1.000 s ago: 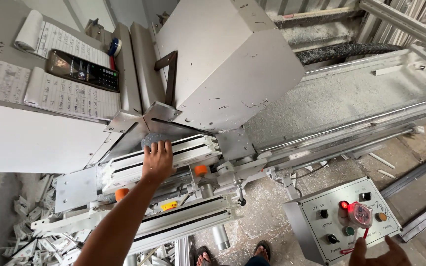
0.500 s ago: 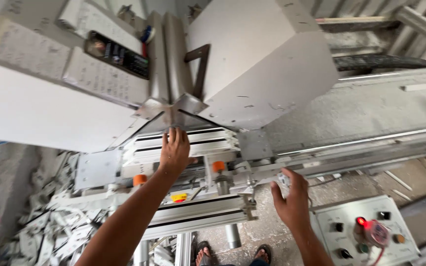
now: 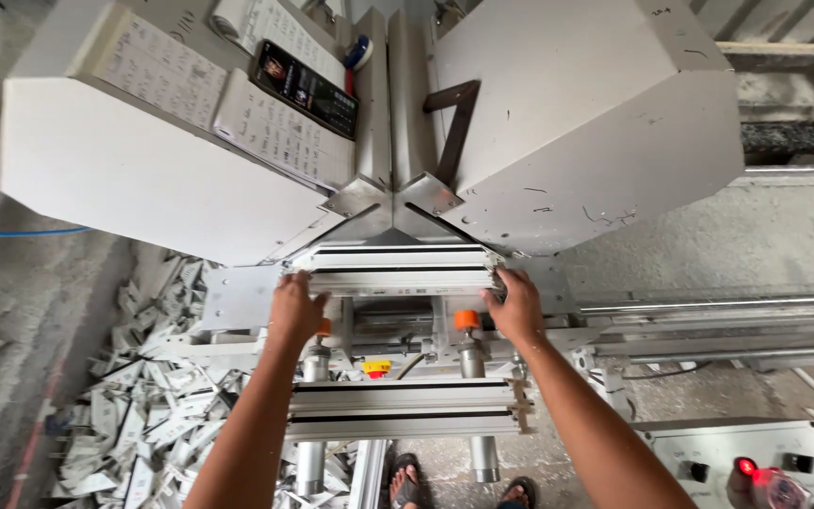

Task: Measure and position UPVC window frame profiles on a fabrication machine and mark them for cutting or welding.

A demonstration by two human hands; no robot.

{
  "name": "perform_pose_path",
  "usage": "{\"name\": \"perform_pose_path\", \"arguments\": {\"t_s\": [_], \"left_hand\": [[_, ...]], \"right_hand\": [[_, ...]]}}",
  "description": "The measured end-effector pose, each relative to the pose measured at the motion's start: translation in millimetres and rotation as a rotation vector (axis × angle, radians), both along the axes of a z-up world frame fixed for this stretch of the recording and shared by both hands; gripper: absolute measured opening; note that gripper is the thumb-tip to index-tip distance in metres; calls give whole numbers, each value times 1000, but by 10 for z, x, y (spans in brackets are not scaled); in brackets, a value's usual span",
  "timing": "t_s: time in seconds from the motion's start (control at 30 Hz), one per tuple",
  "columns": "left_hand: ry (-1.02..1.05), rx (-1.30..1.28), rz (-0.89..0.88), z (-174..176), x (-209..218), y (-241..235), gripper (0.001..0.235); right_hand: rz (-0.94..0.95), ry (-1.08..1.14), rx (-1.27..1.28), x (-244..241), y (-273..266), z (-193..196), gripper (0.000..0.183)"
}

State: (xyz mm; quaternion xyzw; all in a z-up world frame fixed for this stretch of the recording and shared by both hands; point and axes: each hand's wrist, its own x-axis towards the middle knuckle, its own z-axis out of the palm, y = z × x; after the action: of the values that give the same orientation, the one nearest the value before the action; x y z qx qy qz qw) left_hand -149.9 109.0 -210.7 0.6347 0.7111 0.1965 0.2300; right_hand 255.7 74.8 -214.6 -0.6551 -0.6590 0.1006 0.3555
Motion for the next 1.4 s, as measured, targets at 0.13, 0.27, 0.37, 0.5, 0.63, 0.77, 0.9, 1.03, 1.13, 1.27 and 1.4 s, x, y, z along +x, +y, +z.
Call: {"name": "perform_pose_path", "arguments": {"t_s": [0.13, 0.27, 0.37, 0.5, 0.63, 0.77, 0.9, 1.03, 1.13, 1.27, 1.4], "left_hand": [[-66, 202, 51, 151, 35, -137, 71], [-80, 358, 61, 146, 20, -194, 52], [-73, 414, 84, 57, 11, -205, 48], [-71, 408, 103, 83, 25, -221, 48], [-84, 310, 139, 187, 59, -271, 52], [-75, 370, 144, 149, 52, -266, 50], [-73, 391, 147, 192, 63, -279, 49], [-50, 324, 151, 231, 75, -262, 51], [-55, 314, 150, 240, 82, -269, 50], [-57, 316, 154, 266, 93, -281, 51], [-34, 308, 156, 69, 84, -201, 53]], "right_hand": [[-10, -30, 44, -52, -98, 42, 52], [-29, -140, 69, -109, -70, 80, 55], [-27, -157, 48, -133, -76, 89, 55], [-35, -156, 11, -169, -82, 124, 59], [-30, -167, -24, -148, -72, 96, 58], [3, -209, 13, -122, -68, 50, 57], [3, -222, 26, -139, -66, 50, 57], [-35, -172, -58, -176, -53, 74, 57], [-40, -194, -83, -164, -48, 72, 58], [-37, -190, -53, -157, -72, 56, 57], [-63, -202, -65, -182, -75, 94, 58]]}}
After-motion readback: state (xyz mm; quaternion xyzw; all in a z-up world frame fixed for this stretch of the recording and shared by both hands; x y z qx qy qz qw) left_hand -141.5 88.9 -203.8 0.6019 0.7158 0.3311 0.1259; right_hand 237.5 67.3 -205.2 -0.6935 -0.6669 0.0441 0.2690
